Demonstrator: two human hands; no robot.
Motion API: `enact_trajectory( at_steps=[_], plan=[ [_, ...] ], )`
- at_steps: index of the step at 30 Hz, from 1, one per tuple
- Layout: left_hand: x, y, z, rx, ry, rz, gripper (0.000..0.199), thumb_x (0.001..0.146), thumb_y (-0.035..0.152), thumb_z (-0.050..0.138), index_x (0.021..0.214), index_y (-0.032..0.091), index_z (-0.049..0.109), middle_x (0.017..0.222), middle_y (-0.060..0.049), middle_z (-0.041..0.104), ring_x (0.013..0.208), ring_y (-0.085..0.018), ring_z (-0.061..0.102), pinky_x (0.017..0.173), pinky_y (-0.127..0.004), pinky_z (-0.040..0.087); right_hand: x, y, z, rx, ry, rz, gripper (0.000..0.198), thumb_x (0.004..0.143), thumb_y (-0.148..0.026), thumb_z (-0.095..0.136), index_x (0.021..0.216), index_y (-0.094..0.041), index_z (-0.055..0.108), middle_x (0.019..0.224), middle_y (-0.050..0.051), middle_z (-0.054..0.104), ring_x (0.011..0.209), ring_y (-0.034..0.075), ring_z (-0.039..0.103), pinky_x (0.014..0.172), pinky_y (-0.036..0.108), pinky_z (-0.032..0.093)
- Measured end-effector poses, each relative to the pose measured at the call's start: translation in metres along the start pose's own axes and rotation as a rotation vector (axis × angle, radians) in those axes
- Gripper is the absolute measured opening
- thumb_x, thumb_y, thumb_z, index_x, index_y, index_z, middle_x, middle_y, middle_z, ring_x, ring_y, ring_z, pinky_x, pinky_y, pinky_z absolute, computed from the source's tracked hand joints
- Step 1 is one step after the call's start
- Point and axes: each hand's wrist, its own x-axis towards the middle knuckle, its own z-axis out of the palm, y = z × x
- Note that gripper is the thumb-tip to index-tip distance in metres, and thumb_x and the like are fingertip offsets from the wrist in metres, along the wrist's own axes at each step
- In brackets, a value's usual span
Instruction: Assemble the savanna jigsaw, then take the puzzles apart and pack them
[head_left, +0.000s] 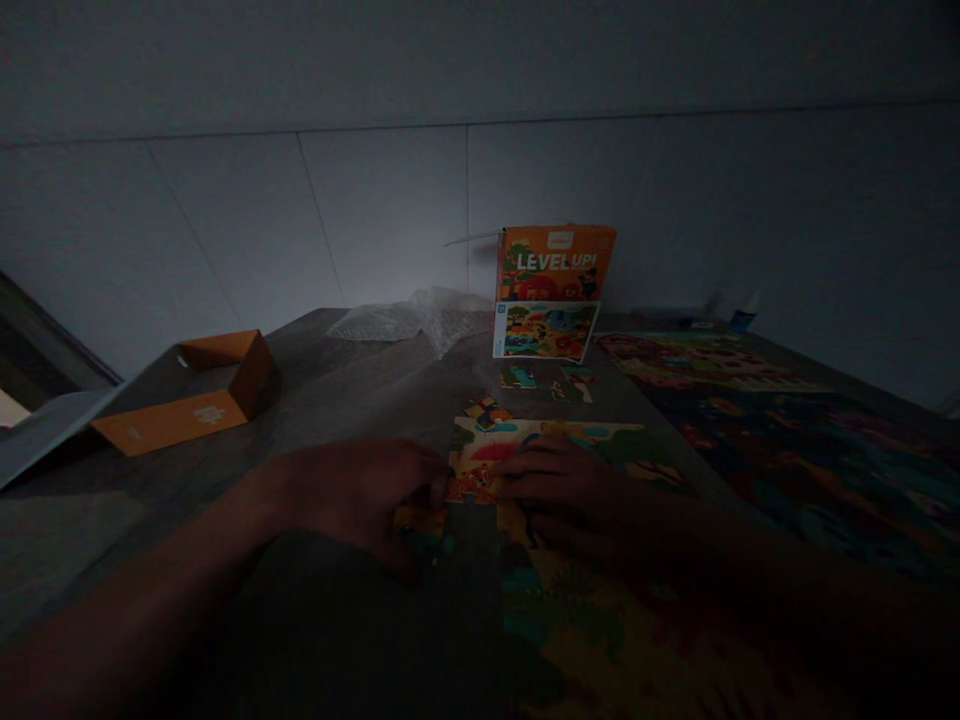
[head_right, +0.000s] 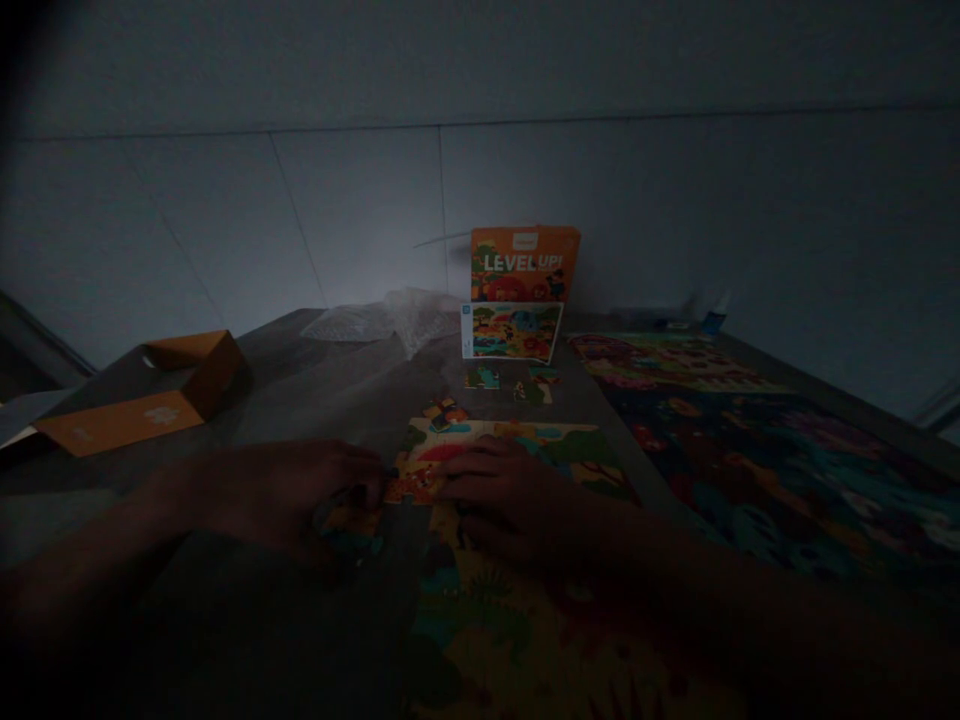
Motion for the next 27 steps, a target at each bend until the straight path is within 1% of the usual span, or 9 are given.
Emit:
enact_trajectory(
  at_steps=[2, 4, 6, 10, 13, 16, 19, 24, 27],
  plan=[
    [0.0, -0.002, 0.0, -0.032, -0.015, -0.016, 0.041, 0.061, 0.036, 0.082, 0.092, 0.021, 0.06, 0.093, 0.001, 0.063, 0.082, -0.018, 0.059, 0.068, -0.025, 0.041, -0.001, 0.004, 0.001, -0.067, 0.16, 0.06, 0.026, 0.089, -0.018, 0.054, 0.112, -0.018, 0.066, 0.113, 0.011, 0.068, 0.107, 0.023, 0.06, 0.096, 0.041, 0.046],
    [-0.002, -0.005, 0.0, -0.058, -0.026, -0.044, 0.041, 0.06, 0.036, 0.083, 0.091, 0.021, 0.06, 0.092, 0.001, 0.064, 0.083, -0.019, 0.06, 0.066, -0.025, 0.04, -0.003, 0.011, 0.002, -0.159, 0.351, 0.205, 0.02, 0.088, -0.017, 0.052, 0.101, -0.019, 0.067, 0.101, 0.009, 0.07, 0.097, 0.023, 0.063, 0.089, 0.04, 0.049],
    [-0.004, -0.01, -0.001, -0.066, -0.032, -0.092, 0.043, 0.059, 0.036, 0.083, 0.092, 0.022, 0.06, 0.091, 0.001, 0.065, 0.084, -0.02, 0.061, 0.065, -0.025, 0.04, -0.006, 0.018, 0.002, -0.271, 0.463, 0.385, 0.018, 0.085, -0.017, 0.052, 0.095, -0.018, 0.067, 0.095, 0.01, 0.069, 0.093, 0.025, 0.063, 0.085, 0.041, 0.051],
    [-0.007, -0.031, -0.005, -0.028, 0.004, -0.205, 0.04, 0.064, 0.037, 0.078, 0.096, 0.021, 0.061, 0.095, -0.002, 0.065, 0.086, -0.022, 0.062, 0.067, -0.027, 0.043, -0.008, 0.029, 0.005, -0.51, 0.407, 0.72, 0.031, 0.079, -0.026, 0.06, 0.107, -0.013, 0.066, 0.104, 0.017, 0.067, 0.1, 0.034, 0.062, 0.087, 0.05, 0.049],
    [-0.003, -0.058, -0.007, 0.12, 0.13, -0.253, 0.033, 0.075, 0.031, 0.067, 0.105, 0.019, 0.062, 0.107, -0.008, 0.063, 0.094, -0.023, 0.062, 0.078, -0.031, 0.046, -0.008, 0.03, 0.009, -0.553, 0.277, 0.881, 0.041, 0.082, -0.033, 0.059, 0.116, -0.011, 0.063, 0.11, 0.02, 0.066, 0.104, 0.038, 0.06, 0.088, 0.053, 0.048],
    [0.01, -0.082, -0.003, 0.199, 0.255, -0.239, 0.029, 0.084, 0.027, 0.056, 0.11, 0.018, 0.063, 0.11, -0.011, 0.061, 0.094, -0.023, 0.063, 0.082, -0.032, 0.047, -0.006, 0.028, 0.009, -0.489, 0.215, 0.9, 0.041, 0.084, -0.032, 0.055, 0.118, -0.01, 0.062, 0.115, 0.022, 0.064, 0.106, 0.038, 0.059, 0.09, 0.054, 0.047],
    [0.028, -0.09, 0.006, 0.172, 0.417, -0.2, 0.027, 0.092, 0.029, 0.045, 0.109, 0.021, 0.065, 0.109, -0.01, 0.061, 0.093, -0.021, 0.064, 0.084, -0.031, 0.049, -0.004, 0.028, 0.007, -0.41, 0.23, 0.828, 0.037, 0.084, -0.029, 0.054, 0.116, -0.012, 0.062, 0.115, 0.02, 0.065, 0.106, 0.035, 0.06, 0.091, 0.051, 0.048],
    [0.062, -0.07, 0.026, 0.183, 0.693, -0.144, 0.043, 0.098, 0.036, 0.038, 0.135, 0.018, 0.052, 0.122, -0.014, 0.058, 0.116, -0.027, 0.054, 0.103, -0.042, 0.042, -0.004, 0.03, 0.011, -0.315, 0.296, 0.737, 0.033, 0.081, -0.028, 0.057, 0.11, -0.014, 0.063, 0.109, 0.017, 0.067, 0.103, 0.034, 0.061, 0.092, 0.05, 0.047],
    [0.074, -0.058, 0.032, 0.207, 0.641, 0.023, 0.049, 0.098, 0.046, 0.04, 0.144, 0.028, 0.044, 0.134, -0.012, 0.053, 0.125, -0.03, 0.046, 0.104, -0.05, 0.038, -0.005, 0.03, 0.015, -0.278, 0.331, 0.709, 0.039, 0.079, -0.028, 0.059, 0.115, -0.013, 0.062, 0.113, 0.018, 0.065, 0.107, 0.033, 0.06, 0.095, 0.049, 0.047]
  ],
)
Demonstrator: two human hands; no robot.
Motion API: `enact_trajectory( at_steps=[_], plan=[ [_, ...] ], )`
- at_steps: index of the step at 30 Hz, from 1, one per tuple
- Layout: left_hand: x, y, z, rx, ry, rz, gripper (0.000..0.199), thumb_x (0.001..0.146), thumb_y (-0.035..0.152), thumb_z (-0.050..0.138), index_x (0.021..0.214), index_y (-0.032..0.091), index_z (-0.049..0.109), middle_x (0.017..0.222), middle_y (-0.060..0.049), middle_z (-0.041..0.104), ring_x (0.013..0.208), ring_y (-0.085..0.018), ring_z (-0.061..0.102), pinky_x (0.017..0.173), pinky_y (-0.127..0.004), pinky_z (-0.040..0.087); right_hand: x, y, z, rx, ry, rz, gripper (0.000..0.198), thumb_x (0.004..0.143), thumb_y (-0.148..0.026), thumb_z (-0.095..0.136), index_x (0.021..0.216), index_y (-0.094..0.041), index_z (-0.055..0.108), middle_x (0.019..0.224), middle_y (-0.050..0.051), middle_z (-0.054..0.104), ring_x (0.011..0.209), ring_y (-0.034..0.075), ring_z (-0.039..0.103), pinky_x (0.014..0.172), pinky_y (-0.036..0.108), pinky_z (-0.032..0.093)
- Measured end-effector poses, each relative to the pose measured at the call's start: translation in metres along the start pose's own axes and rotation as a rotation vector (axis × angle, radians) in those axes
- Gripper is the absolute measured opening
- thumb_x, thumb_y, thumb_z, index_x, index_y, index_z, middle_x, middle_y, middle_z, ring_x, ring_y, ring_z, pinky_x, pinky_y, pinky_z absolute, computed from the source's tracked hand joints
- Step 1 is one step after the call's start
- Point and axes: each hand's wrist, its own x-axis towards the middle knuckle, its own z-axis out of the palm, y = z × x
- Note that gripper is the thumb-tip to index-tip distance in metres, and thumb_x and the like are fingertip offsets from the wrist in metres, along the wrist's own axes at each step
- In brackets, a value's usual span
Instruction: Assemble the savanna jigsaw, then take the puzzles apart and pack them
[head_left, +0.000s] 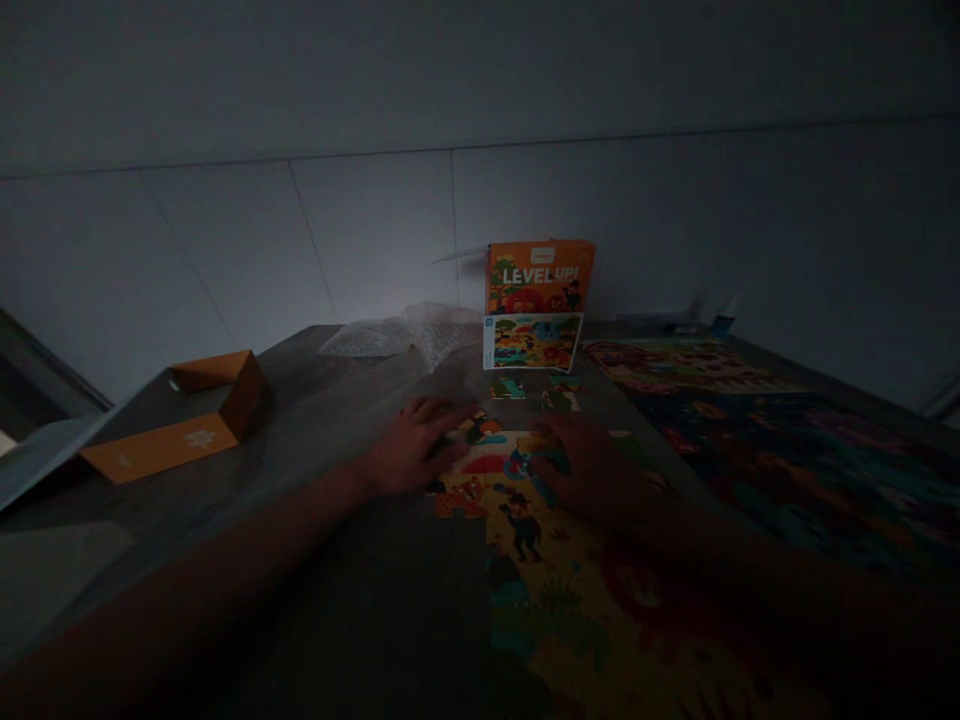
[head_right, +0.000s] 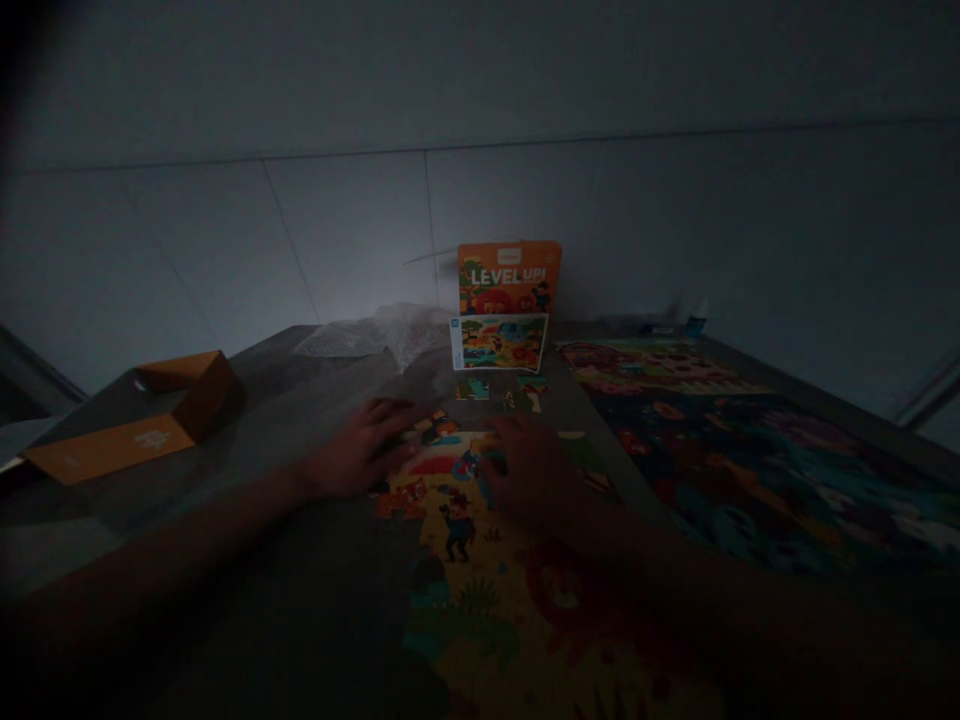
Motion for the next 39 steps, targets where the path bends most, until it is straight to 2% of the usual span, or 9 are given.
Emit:
enact_trajectory(
  at_steps=[3, 9, 17, 22, 27, 30, 33, 36, 39],
  plan=[
    [0.001, 0.0, 0.0, -0.021, -0.098, 0.059, 0.044, 0.098, 0.048, 0.04, 0.14, 0.036, 0.049, 0.142, -0.01, 0.049, 0.129, -0.034, 0.041, 0.103, -0.056, 0.035, -0.003, 0.001, 0.0, 0.042, 0.0, -0.068, 0.049, 0.077, -0.03, 0.058, 0.122, -0.011, 0.058, 0.121, 0.019, 0.063, 0.114, 0.033, 0.057, 0.099, 0.05, 0.045],
    [-0.003, -0.008, -0.01, -0.046, -0.114, 0.09, 0.037, 0.097, 0.042, 0.046, 0.13, 0.031, 0.059, 0.138, -0.008, 0.055, 0.128, -0.031, 0.043, 0.105, -0.054, 0.035, -0.006, 0.0, -0.007, 0.074, -0.043, -0.199, 0.055, 0.072, -0.021, 0.055, 0.126, -0.011, 0.055, 0.123, 0.02, 0.061, 0.115, 0.032, 0.057, 0.099, 0.049, 0.046],
    [-0.01, 0.028, -0.03, -0.037, -0.032, 0.217, 0.045, 0.095, 0.041, 0.052, 0.136, 0.022, 0.053, 0.139, -0.011, 0.052, 0.133, -0.03, 0.039, 0.109, -0.049, 0.035, -0.007, 0.004, -0.008, 0.161, -0.088, -0.217, 0.056, 0.073, -0.025, 0.06, 0.128, -0.015, 0.053, 0.118, 0.017, 0.061, 0.11, 0.033, 0.057, 0.093, 0.052, 0.047],
    [-0.016, 0.039, -0.037, -0.139, -0.036, 0.273, 0.051, 0.094, 0.039, 0.056, 0.139, 0.02, 0.046, 0.139, -0.012, 0.053, 0.136, -0.028, 0.038, 0.11, -0.046, 0.037, -0.011, -0.002, -0.013, 0.251, -0.135, -0.315, 0.066, 0.079, -0.027, 0.063, 0.14, -0.017, 0.04, 0.132, 0.018, 0.052, 0.119, 0.031, 0.052, 0.097, 0.051, 0.045],
    [-0.019, 0.049, -0.036, -0.322, -0.048, 0.167, 0.041, 0.092, 0.034, 0.059, 0.131, 0.022, 0.053, 0.138, -0.009, 0.054, 0.133, -0.027, 0.041, 0.109, -0.045, 0.038, -0.012, -0.013, -0.013, 0.346, -0.144, -0.453, 0.063, 0.081, -0.025, 0.065, 0.137, -0.016, 0.038, 0.126, 0.017, 0.053, 0.118, 0.029, 0.052, 0.097, 0.047, 0.046],
    [-0.017, 0.066, -0.027, -0.65, -0.057, -0.008, 0.03, 0.093, 0.029, 0.055, 0.122, 0.021, 0.057, 0.114, -0.006, 0.067, 0.105, -0.02, 0.062, 0.091, -0.036, 0.051, -0.013, -0.02, -0.011, 0.389, -0.025, -0.517, 0.046, 0.086, -0.018, 0.059, 0.129, -0.019, 0.045, 0.119, 0.013, 0.054, 0.111, 0.024, 0.055, 0.092, 0.04, 0.049],
    [-0.014, 0.077, -0.018, -0.908, -0.094, -0.134, 0.023, 0.088, 0.023, 0.058, 0.11, 0.018, 0.061, 0.096, -0.003, 0.069, 0.081, -0.016, 0.065, 0.07, -0.027, 0.053, -0.014, -0.024, -0.011, 0.422, 0.084, -0.541, 0.035, 0.089, -0.012, 0.051, 0.122, -0.022, 0.049, 0.11, 0.009, 0.058, 0.102, 0.019, 0.059, 0.085, 0.033, 0.052],
    [-0.013, 0.075, -0.018, -0.934, -0.097, -0.201, 0.017, 0.087, 0.022, 0.056, 0.101, 0.015, 0.064, 0.091, -0.004, 0.069, 0.077, -0.016, 0.063, 0.066, -0.026, 0.051, -0.013, -0.024, -0.012, 0.458, 0.136, -0.483, 0.029, 0.09, -0.012, 0.048, 0.116, -0.022, 0.053, 0.106, 0.008, 0.063, 0.097, 0.018, 0.063, 0.081, 0.031, 0.053],
    [-0.015, 0.065, -0.026, -0.791, -0.056, -0.194, 0.019, 0.088, 0.024, 0.055, 0.102, 0.016, 0.065, 0.087, -0.004, 0.068, 0.079, -0.017, 0.062, 0.068, -0.027, 0.05, -0.011, -0.019, -0.013, 0.473, 0.066, -0.362, 0.027, 0.089, -0.016, 0.049, 0.115, -0.02, 0.058, 0.101, 0.008, 0.069, 0.089, 0.018, 0.067, 0.075, 0.03, 0.055]
  ],
)
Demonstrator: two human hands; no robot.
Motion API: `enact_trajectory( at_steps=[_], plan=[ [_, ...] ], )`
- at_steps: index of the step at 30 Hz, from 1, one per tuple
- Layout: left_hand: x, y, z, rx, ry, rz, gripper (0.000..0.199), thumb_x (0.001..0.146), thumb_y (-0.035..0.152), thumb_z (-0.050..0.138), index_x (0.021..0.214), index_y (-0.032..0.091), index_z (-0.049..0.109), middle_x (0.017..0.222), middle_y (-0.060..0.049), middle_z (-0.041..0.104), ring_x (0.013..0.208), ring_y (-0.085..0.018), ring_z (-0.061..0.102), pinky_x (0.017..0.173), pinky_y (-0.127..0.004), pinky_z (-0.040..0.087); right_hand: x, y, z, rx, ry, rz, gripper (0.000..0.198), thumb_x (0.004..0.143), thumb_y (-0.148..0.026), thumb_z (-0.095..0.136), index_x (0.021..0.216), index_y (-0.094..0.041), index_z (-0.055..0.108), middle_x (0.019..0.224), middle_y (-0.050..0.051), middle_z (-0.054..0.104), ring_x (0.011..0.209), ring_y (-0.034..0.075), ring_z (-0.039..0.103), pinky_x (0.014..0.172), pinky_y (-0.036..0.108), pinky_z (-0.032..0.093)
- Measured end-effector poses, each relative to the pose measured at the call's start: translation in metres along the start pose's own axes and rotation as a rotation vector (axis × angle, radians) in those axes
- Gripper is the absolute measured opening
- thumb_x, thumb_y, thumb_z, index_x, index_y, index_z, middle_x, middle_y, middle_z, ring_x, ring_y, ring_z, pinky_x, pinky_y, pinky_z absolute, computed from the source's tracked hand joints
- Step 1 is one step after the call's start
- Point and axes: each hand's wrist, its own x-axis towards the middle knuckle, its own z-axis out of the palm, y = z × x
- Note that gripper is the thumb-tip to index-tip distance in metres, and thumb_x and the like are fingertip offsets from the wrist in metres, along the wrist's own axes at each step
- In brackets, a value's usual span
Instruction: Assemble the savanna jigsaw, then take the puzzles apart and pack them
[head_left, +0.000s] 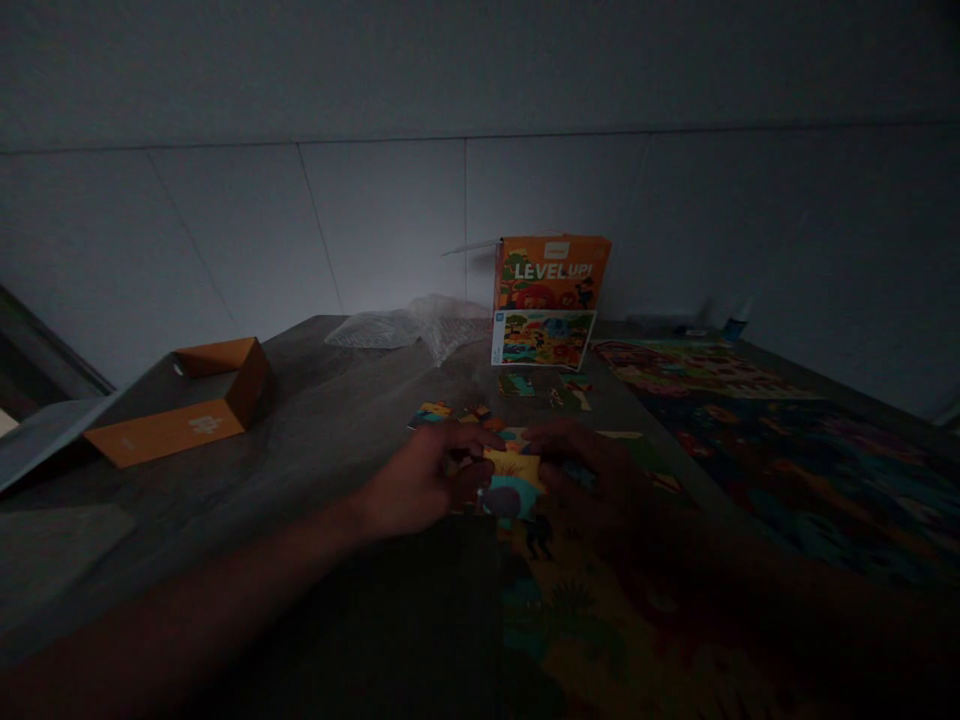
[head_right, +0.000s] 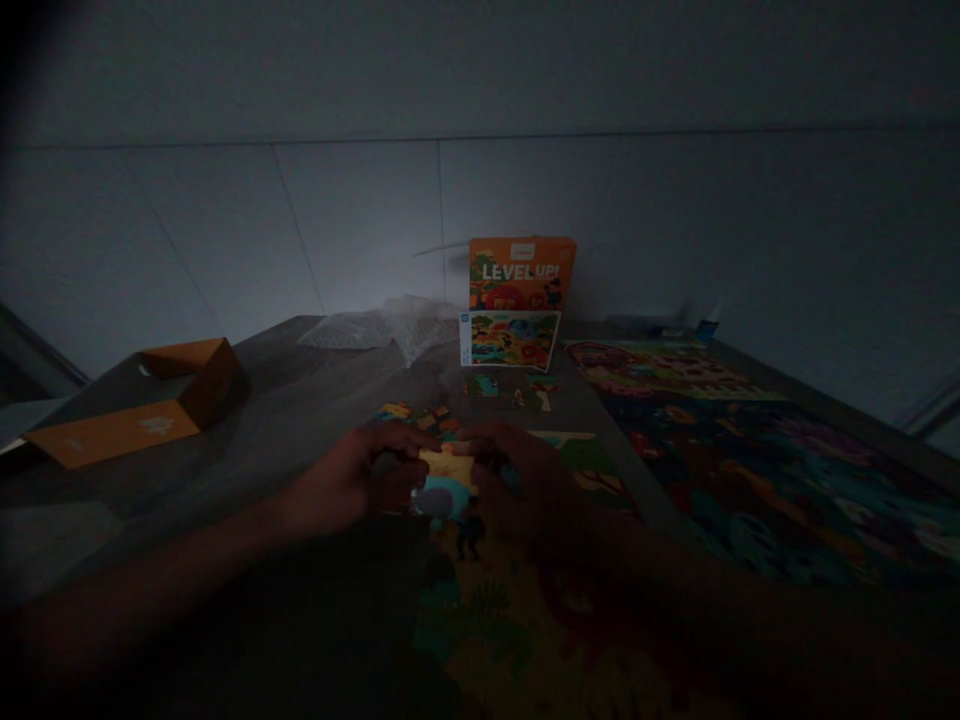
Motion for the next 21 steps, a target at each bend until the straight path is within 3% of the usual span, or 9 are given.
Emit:
enact_trajectory(
  at_steps=[5, 14, 18, 21],
  plan=[
    [-0.001, -0.002, -0.014, 0.236, 0.014, 0.089, 0.016, 0.087, 0.024, 0.057, 0.097, 0.018, 0.068, 0.093, -0.004, 0.069, 0.084, -0.018, 0.062, 0.074, -0.03, 0.048, 0.002, 0.004, -0.003, -0.013, -0.083, 0.064, 0.022, 0.088, -0.02, 0.053, 0.104, -0.02, 0.068, 0.091, 0.005, 0.074, 0.08, 0.017, 0.069, 0.072, 0.029, 0.054],
    [0.0, -0.004, -0.017, 0.189, -0.032, 0.122, 0.013, 0.088, 0.025, 0.058, 0.093, 0.016, 0.066, 0.09, -0.004, 0.068, 0.079, -0.015, 0.062, 0.07, -0.027, 0.048, 0.004, 0.003, -0.006, -0.074, -0.116, 0.029, 0.023, 0.088, -0.022, 0.053, 0.102, -0.017, 0.069, 0.089, 0.006, 0.074, 0.078, 0.016, 0.068, 0.071, 0.027, 0.053],
    [-0.001, -0.003, -0.026, 0.003, -0.245, -0.069, 0.015, 0.086, 0.029, 0.062, 0.085, 0.015, 0.065, 0.078, -0.002, 0.068, 0.069, -0.014, 0.061, 0.06, -0.024, 0.046, 0.003, 0.002, -0.006, -0.061, -0.116, 0.018, 0.021, 0.089, -0.023, 0.053, 0.102, -0.018, 0.069, 0.09, 0.006, 0.074, 0.078, 0.016, 0.068, 0.072, 0.027, 0.053],
    [-0.005, -0.001, -0.035, -0.003, -0.424, -0.128, 0.014, 0.083, 0.03, 0.066, 0.084, 0.016, 0.065, 0.077, -0.001, 0.069, 0.071, -0.014, 0.064, 0.062, -0.023, 0.048, 0.002, 0.0, -0.007, -0.062, -0.149, -0.035, 0.021, 0.089, -0.024, 0.054, 0.104, -0.019, 0.068, 0.089, 0.006, 0.072, 0.079, 0.016, 0.066, 0.073, 0.028, 0.053]
  ],
)
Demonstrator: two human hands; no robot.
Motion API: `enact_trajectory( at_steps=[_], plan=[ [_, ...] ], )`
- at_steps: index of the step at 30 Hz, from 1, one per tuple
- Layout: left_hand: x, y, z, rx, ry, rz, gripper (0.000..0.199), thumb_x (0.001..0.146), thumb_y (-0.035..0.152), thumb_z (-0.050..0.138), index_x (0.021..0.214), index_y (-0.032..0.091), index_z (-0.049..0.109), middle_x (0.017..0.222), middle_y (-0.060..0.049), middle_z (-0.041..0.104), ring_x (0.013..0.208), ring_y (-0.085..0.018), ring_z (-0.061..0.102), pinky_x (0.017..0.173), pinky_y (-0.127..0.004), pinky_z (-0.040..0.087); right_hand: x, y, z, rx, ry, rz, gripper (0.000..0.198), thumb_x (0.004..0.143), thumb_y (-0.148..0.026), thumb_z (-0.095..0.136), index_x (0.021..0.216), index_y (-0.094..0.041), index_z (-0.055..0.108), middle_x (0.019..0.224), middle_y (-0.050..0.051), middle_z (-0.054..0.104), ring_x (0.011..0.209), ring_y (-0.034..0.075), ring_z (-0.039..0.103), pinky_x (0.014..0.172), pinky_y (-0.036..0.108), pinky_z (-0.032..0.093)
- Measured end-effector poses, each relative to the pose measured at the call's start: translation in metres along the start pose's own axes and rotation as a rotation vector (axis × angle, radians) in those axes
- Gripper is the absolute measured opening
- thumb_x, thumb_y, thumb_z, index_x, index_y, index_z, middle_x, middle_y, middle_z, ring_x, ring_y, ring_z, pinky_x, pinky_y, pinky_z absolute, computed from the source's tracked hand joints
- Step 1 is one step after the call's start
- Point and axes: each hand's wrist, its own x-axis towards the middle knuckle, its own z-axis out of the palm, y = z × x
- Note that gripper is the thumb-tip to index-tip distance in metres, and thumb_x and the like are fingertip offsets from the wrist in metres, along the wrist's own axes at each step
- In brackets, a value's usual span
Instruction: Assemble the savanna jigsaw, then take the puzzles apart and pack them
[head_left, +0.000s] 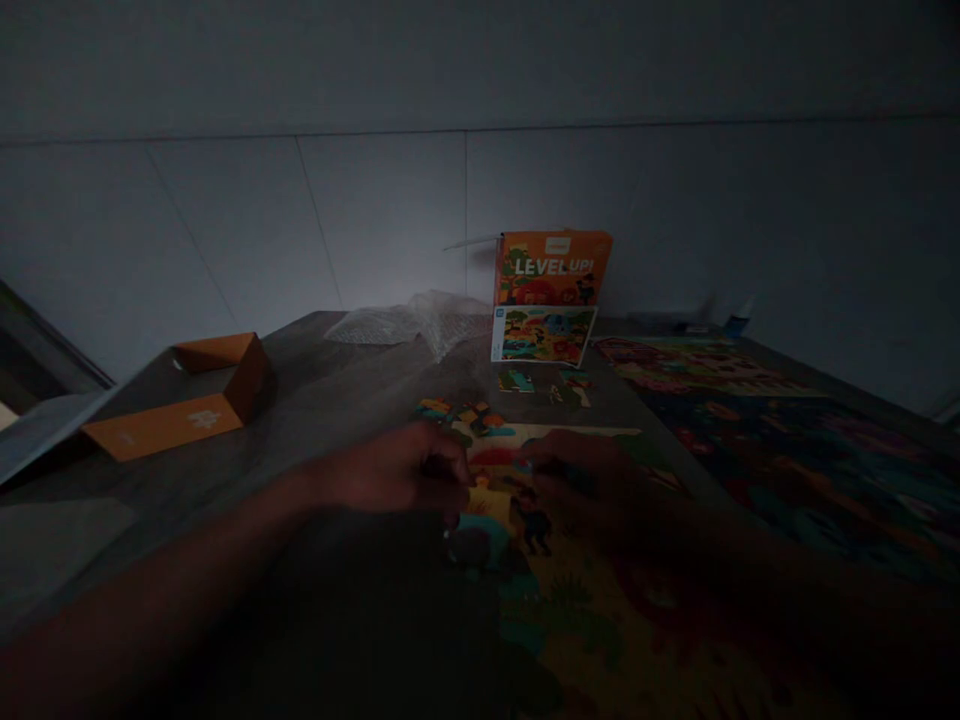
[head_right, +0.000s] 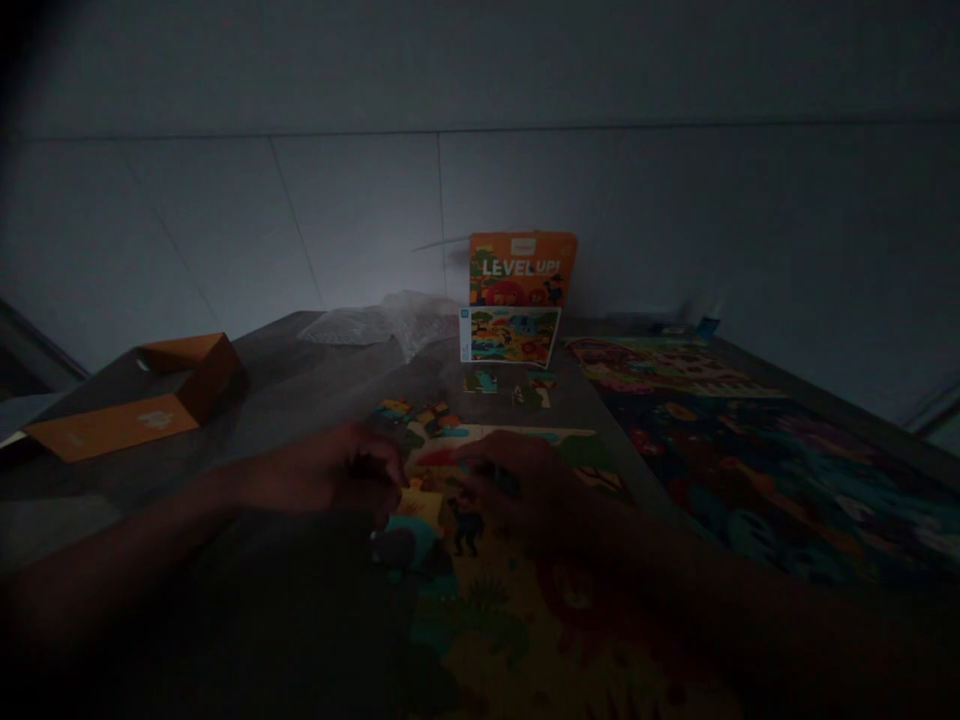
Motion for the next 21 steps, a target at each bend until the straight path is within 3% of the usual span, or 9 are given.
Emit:
enact_trajectory(
  at_steps=[5, 10, 14, 21],
  plan=[
    [-0.008, 0.0, -0.003, 0.081, -0.106, -0.029, 0.018, 0.086, 0.035, 0.064, 0.09, 0.018, 0.065, 0.081, -0.002, 0.07, 0.071, -0.015, 0.067, 0.06, -0.023, 0.05, 0.0, -0.004, -0.004, 0.056, -0.175, -0.142, 0.024, 0.091, -0.021, 0.054, 0.11, -0.018, 0.068, 0.097, 0.01, 0.066, 0.09, 0.018, 0.062, 0.079, 0.031, 0.052],
    [-0.01, 0.001, -0.006, 0.247, -0.025, -0.061, 0.021, 0.081, 0.034, 0.067, 0.096, 0.02, 0.064, 0.077, 0.001, 0.066, 0.062, -0.014, 0.062, 0.052, -0.021, 0.044, 0.002, -0.012, -0.007, 0.031, -0.341, -0.192, 0.022, 0.09, -0.023, 0.056, 0.104, -0.023, 0.073, 0.095, 0.008, 0.06, 0.087, 0.017, 0.057, 0.078, 0.031, 0.049],
    [-0.011, 0.003, -0.007, 0.33, -0.021, 0.025, 0.033, 0.071, 0.036, 0.077, 0.097, 0.021, 0.063, 0.08, 0.002, 0.065, 0.069, -0.014, 0.061, 0.055, -0.02, 0.043, 0.001, -0.012, -0.007, 0.027, -0.363, -0.216, 0.024, 0.089, -0.023, 0.056, 0.105, -0.024, 0.074, 0.095, 0.008, 0.057, 0.087, 0.018, 0.055, 0.077, 0.032, 0.047],
    [-0.01, 0.001, -0.005, 0.361, -0.096, 0.081, 0.034, 0.076, 0.033, 0.074, 0.106, 0.022, 0.063, 0.081, 0.001, 0.066, 0.07, -0.015, 0.063, 0.057, -0.021, 0.044, -0.001, -0.008, -0.005, 0.042, -0.363, -0.218, 0.025, 0.089, -0.023, 0.056, 0.107, -0.025, 0.073, 0.099, 0.008, 0.058, 0.09, 0.019, 0.055, 0.079, 0.033, 0.046]
  ],
)
